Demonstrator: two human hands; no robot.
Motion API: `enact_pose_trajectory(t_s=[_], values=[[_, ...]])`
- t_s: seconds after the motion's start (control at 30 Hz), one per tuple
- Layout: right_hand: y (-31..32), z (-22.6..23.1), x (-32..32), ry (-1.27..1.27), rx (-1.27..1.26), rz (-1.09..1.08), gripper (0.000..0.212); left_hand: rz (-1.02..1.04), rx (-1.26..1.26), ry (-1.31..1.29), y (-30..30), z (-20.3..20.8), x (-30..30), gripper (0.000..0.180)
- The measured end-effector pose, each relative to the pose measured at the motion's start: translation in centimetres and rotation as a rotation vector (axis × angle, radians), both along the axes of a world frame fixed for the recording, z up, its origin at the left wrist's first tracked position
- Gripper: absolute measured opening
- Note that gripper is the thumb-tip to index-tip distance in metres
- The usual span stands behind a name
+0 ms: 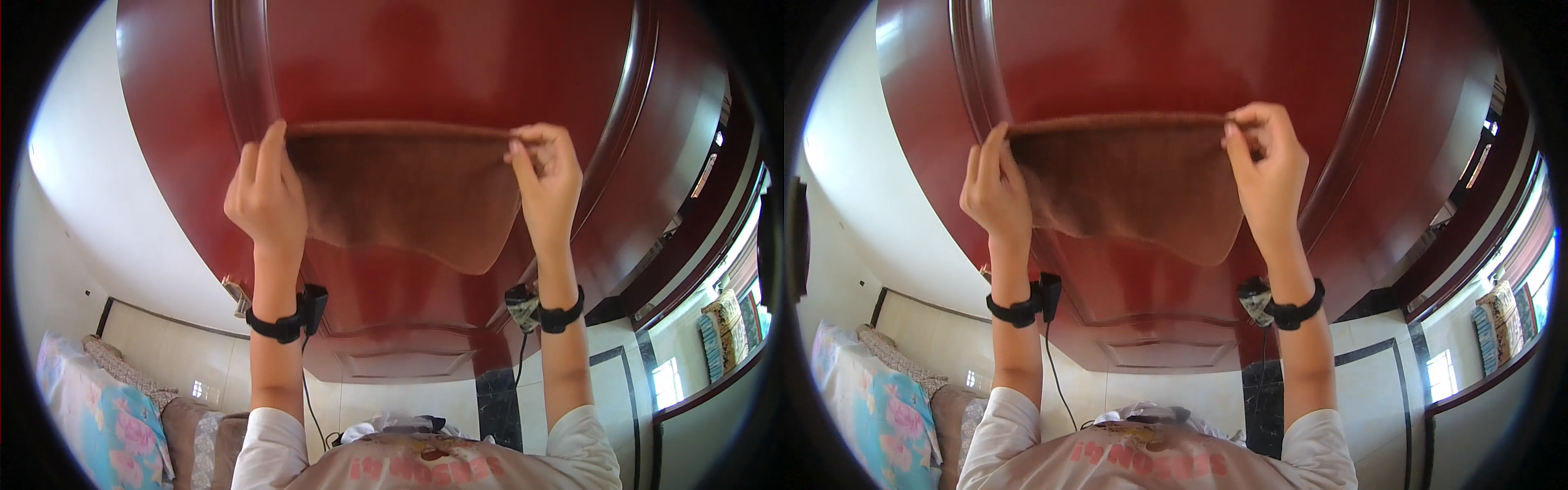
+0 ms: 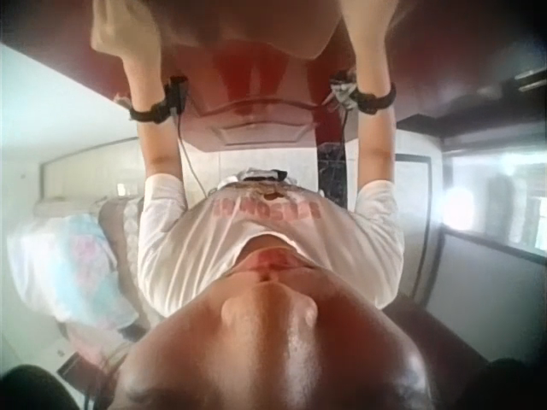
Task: The person cleans bedroom furniture by wiping down a bedside table, a bed headboard, and a wooden door with a cloth.
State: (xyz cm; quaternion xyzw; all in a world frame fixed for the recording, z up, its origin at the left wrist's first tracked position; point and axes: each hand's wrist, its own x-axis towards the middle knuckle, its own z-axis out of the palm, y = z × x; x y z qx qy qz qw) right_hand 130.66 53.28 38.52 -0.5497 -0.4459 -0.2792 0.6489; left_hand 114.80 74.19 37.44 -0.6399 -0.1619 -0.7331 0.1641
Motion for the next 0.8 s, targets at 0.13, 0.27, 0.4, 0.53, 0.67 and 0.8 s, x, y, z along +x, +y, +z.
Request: enact_pose_trajectory(t_s=[0.13, 0.27, 0.4, 0.53, 0.67, 0.8], values=[[3.0, 1.3, 0.7, -0.382, 0.076, -0.373, 0.028, -0.086, -0.092, 0.025, -1.1, 1.5, 2.9, 0.03], [5.6, -2.6, -0.2, -0.584, -0.044, -0.433, 0.047, -0.163, -0.075, 0.169, -2.1, -2.6, 5.8, 0.055], [6.1, -6.1, 2.1, -0.713, -0.131, -0.639, 0.044, -0.102, -0.201, 0.365, -1.6, -7.1, 6.1, 0.065], [6.3, -7.4, 1.6, -0.683, -0.056, -0.658, 0.037, -0.179, -0.215, 0.314, 0.1, -8.4, 5.0, 0.07], [6.5, -7.7, 1.5, -0.66, -0.029, -0.663, 0.035, -0.267, -0.233, 0.286, -0.3, -6.6, 5.0, 0.064], [7.0, -6.0, 0.5, -0.635, -0.045, -0.671, 0.036, -0.2, -0.19, 0.227, 0.3, -3.8, 5.8, 0.059]])
